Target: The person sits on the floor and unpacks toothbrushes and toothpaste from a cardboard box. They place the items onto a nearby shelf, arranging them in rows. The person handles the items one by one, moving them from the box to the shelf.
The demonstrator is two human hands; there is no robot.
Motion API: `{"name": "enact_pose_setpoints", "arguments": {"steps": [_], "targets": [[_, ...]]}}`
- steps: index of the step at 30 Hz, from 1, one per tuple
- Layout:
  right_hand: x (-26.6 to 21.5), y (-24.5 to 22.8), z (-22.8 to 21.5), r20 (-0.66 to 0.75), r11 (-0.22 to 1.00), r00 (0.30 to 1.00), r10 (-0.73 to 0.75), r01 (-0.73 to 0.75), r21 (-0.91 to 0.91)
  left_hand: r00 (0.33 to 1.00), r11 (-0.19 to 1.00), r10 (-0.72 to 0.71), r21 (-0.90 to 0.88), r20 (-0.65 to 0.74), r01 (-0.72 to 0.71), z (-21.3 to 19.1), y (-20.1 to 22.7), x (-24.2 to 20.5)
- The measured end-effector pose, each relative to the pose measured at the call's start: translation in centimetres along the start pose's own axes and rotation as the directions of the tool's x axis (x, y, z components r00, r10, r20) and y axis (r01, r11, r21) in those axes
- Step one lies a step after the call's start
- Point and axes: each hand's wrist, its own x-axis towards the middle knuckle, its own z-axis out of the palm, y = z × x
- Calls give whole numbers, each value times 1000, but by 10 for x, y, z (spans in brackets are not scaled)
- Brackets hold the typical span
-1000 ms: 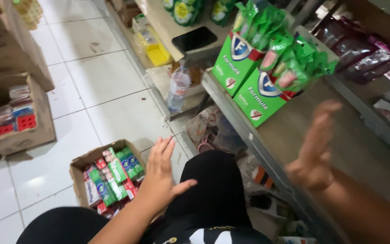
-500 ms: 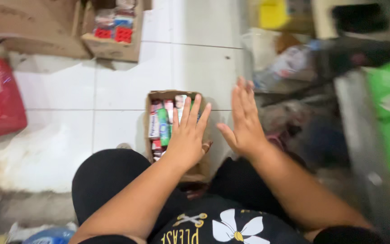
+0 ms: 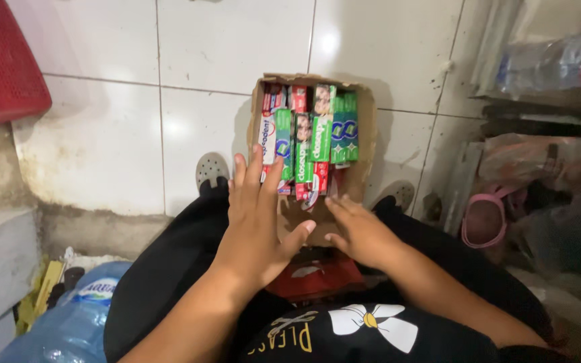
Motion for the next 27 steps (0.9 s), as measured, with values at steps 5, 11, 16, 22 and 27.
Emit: {"name": "enact_pose_setpoints", "arguments": {"steps": [5, 11, 16, 22, 27], "targets": [[7, 36, 84, 142, 995, 990, -9, 23, -100, 998, 999, 46, 0, -45, -46, 4, 5, -34], [51, 112, 145, 412, 810, 896, 163, 117, -574, 997, 991, -15, 133, -80, 26, 10, -2, -31], [50, 113, 151, 364, 709, 902, 232, 99, -698, 991, 986, -27, 158, -132, 48, 24, -20, -24], [36, 103, 142, 364, 663, 839, 405, 5, -749, 960, 997, -13, 66, -280, 33, 39, -49, -14], [49, 100, 128, 344, 700, 847, 405, -46, -713, 956, 987, -141, 45, -258, 157, 68, -69, 2]]}}
